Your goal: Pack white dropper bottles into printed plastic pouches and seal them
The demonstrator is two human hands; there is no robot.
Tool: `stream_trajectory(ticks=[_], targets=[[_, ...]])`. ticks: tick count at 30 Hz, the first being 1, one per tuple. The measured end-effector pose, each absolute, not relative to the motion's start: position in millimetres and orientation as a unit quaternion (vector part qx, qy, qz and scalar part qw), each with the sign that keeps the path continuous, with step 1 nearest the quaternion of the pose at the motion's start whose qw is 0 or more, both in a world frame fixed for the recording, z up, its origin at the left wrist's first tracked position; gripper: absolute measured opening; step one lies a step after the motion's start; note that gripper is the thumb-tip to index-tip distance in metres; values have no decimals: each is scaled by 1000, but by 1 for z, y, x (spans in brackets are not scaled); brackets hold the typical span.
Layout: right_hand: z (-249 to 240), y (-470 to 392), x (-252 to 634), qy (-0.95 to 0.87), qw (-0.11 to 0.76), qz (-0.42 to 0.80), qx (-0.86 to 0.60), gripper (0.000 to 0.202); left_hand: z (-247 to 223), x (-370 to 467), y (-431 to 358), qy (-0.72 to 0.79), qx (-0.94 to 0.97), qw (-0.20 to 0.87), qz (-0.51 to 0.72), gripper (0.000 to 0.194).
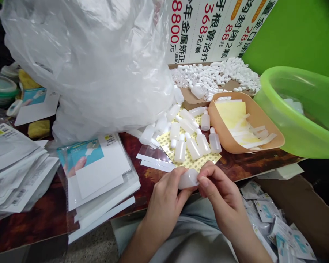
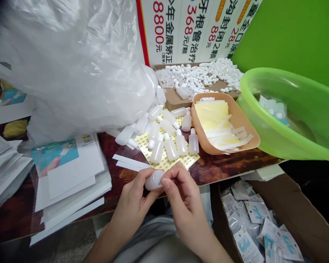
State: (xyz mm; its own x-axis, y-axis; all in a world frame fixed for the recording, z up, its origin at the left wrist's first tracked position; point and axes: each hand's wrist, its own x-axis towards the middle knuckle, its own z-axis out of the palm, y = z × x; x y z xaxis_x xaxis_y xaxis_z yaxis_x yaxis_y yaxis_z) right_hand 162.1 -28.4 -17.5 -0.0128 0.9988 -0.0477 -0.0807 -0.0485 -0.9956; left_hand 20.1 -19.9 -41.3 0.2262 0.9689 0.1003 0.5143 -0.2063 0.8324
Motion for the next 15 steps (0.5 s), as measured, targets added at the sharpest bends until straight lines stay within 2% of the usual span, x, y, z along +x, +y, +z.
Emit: stream_trajectory(ticks=[5,10,15], targets=[[-13,-28,153,-464,518,487,-528,15,-43,20,-20,522,709,342,330,22],[-12,-29,161,-521,492,427,-551,12,-45,18,-23,510,718,342,328,24],[-7,-27,174,-503,442,479,-568,6,-46,17,-25,492,725,347,335,28]])
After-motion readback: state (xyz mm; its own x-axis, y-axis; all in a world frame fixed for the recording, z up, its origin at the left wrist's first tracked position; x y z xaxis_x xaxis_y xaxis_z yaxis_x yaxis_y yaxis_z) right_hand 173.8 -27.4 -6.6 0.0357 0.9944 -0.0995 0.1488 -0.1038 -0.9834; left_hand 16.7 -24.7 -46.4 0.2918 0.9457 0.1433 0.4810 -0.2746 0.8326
